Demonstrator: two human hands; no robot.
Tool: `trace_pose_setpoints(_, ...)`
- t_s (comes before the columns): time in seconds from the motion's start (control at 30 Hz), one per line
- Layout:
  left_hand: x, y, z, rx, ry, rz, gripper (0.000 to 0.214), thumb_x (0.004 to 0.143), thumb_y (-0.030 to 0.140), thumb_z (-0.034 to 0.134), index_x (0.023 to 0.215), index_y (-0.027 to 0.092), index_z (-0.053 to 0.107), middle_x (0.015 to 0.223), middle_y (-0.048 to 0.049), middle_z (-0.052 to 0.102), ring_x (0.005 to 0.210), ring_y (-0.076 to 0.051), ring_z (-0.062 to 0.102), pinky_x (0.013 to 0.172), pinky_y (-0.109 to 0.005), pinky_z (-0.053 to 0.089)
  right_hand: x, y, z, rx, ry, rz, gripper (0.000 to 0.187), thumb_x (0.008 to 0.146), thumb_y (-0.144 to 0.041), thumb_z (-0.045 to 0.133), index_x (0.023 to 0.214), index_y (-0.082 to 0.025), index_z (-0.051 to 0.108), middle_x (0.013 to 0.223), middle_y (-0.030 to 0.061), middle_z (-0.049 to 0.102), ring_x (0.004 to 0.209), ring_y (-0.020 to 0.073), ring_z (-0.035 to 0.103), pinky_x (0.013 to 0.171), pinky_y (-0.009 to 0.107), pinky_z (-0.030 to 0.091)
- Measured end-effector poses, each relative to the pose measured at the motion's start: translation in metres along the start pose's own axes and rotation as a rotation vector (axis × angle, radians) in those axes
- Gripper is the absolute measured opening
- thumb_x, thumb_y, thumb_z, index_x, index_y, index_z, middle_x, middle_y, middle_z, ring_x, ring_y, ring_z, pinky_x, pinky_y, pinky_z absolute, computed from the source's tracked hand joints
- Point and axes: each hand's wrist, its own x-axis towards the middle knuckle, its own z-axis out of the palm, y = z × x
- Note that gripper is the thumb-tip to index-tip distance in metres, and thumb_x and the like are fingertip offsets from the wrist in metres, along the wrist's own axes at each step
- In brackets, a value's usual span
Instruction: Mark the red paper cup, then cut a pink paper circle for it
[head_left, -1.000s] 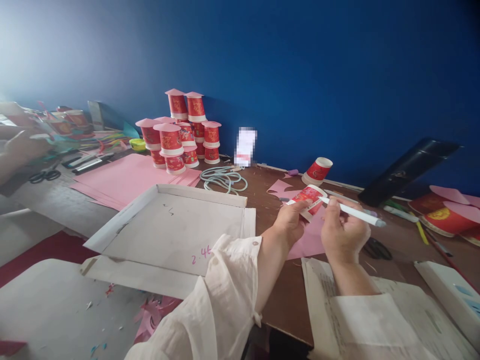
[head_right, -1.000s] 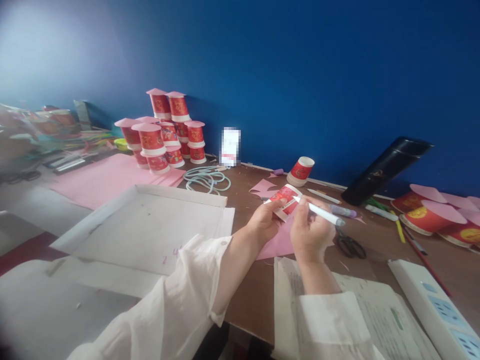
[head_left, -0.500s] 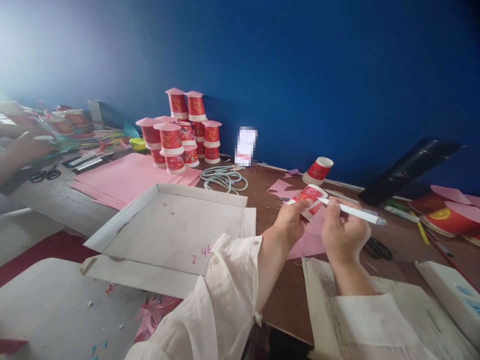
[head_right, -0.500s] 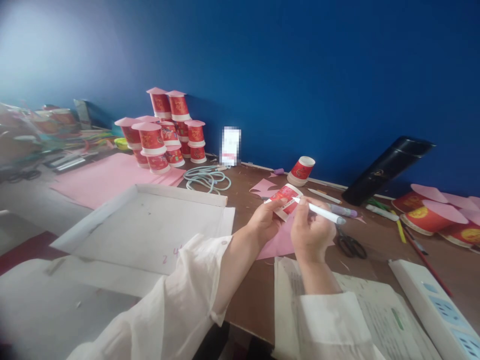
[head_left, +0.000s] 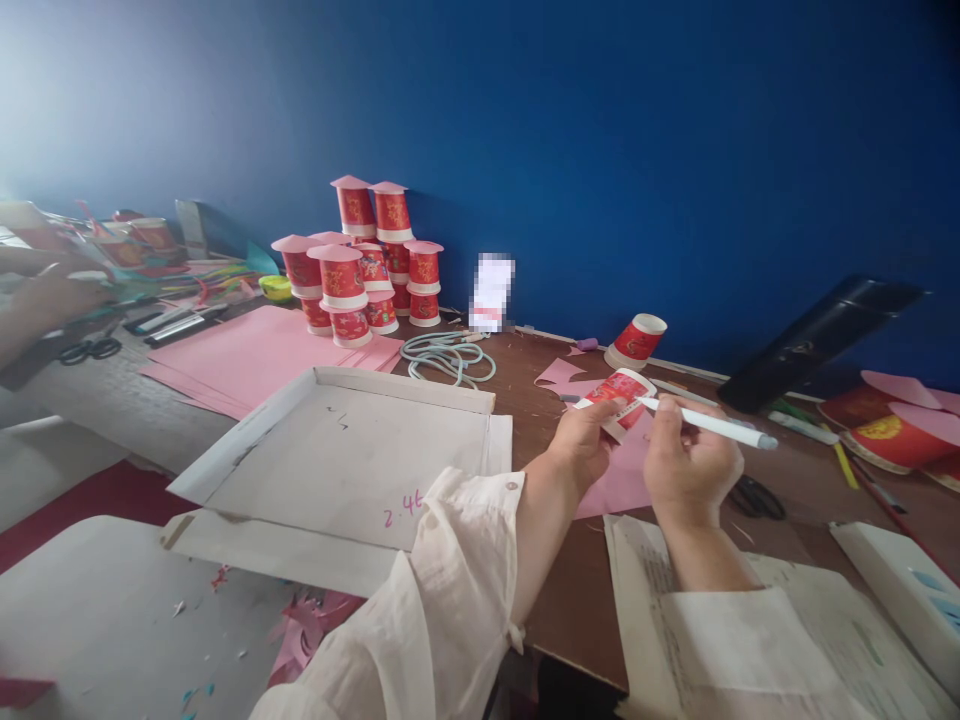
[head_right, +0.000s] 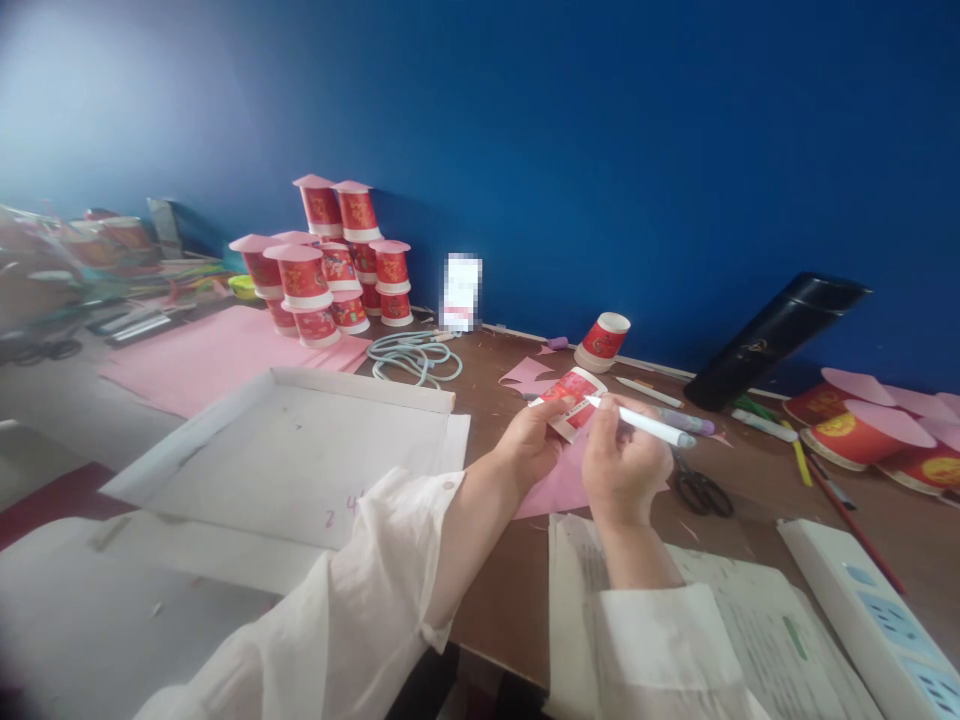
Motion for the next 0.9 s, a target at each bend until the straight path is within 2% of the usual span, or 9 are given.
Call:
trace_pose_setpoints(0.3, -0.0011, 0.0007, 0.0012, 0.012, 0.02, 0.011, 0.011, 0.069, 0.006, 0.069, 0.073, 0.016, 0.066, 0.073, -0.0032, 0.066, 0.069, -0.013, 0.059, 0.072, -0.026, 0.046, -0.0012, 0.0009, 0.0004, 0.033, -0.013, -0.019, 0.04, 0.088, -0.049, 0.051, 0.09, -0.014, 0.071, 0.066, 0.0082, 0.066, 0.066, 0.0246, 0.065, 0.071, 0.038, 0.051)
trace_pose_setpoints(0.43, -0.0025, 0.0007, 0.0019, 0.006, 0.026, 0.013, 0.012, 0.069, 0.005, 0.07, 0.073, 0.016, 0.066, 0.075, -0.0038, 0.067, 0.07, -0.014, 0.061, 0.076, -0.028, 0.046, -0.0014, 0.001, 0.0003, 0.019, -0.027, -0.016, 0.041, 0.088, -0.051, 0.052, 0.089, -0.015, 0.071, 0.065, 0.0077, 0.066, 0.064, 0.024, 0.064, 0.07, 0.038, 0.051)
trace_pose_setpoints(0.6, -0.0025, 0.0002, 0.001, 0.014, 0.017, 0.025, 0.013, 0.068, 0.007, 0.073, 0.073, 0.016, 0.065, 0.071, -0.0025, 0.064, 0.067, -0.014, 0.06, 0.073, -0.027, 0.046, -0.0017, 0.002, 0.0007, 0.012, -0.03, -0.012, 0.039, 0.087, -0.049, 0.053, 0.087, -0.015, 0.072, 0.065, 0.0081, 0.067, 0.065, 0.024, 0.064, 0.069, 0.037, 0.05)
trace_pose_setpoints(0.77, 0.0013, -0.001, -0.001, 0.015, 0.035, 0.013, 0.014, 0.069, 0.007, 0.071, 0.077, 0.018, 0.067, 0.074, -0.0033, 0.067, 0.069, -0.014, 0.061, 0.069, -0.026, 0.047, -0.0017, 0.0017, 0.001, 0.021, -0.034, 0.011, 0.039, 0.087, -0.049, 0.054, 0.088, -0.014, 0.072, 0.064, 0.0081, 0.066, 0.065, 0.0246, 0.065, 0.071, 0.038, 0.051)
trace_pose_setpoints(0.9, 0.0027, -0.0012, -0.0013, 0.004, 0.023, 0.009, 0.012, 0.07, 0.006, 0.071, 0.076, 0.016, 0.067, 0.077, -0.0041, 0.067, 0.069, -0.013, 0.061, 0.073, -0.025, 0.047, -0.002, 0.0037, 0.0017, 0.035, -0.028, 0.003, 0.038, 0.087, -0.048, 0.055, 0.087, -0.014, 0.072, 0.063, 0.007, 0.065, 0.063, 0.024, 0.064, 0.07, 0.038, 0.051)
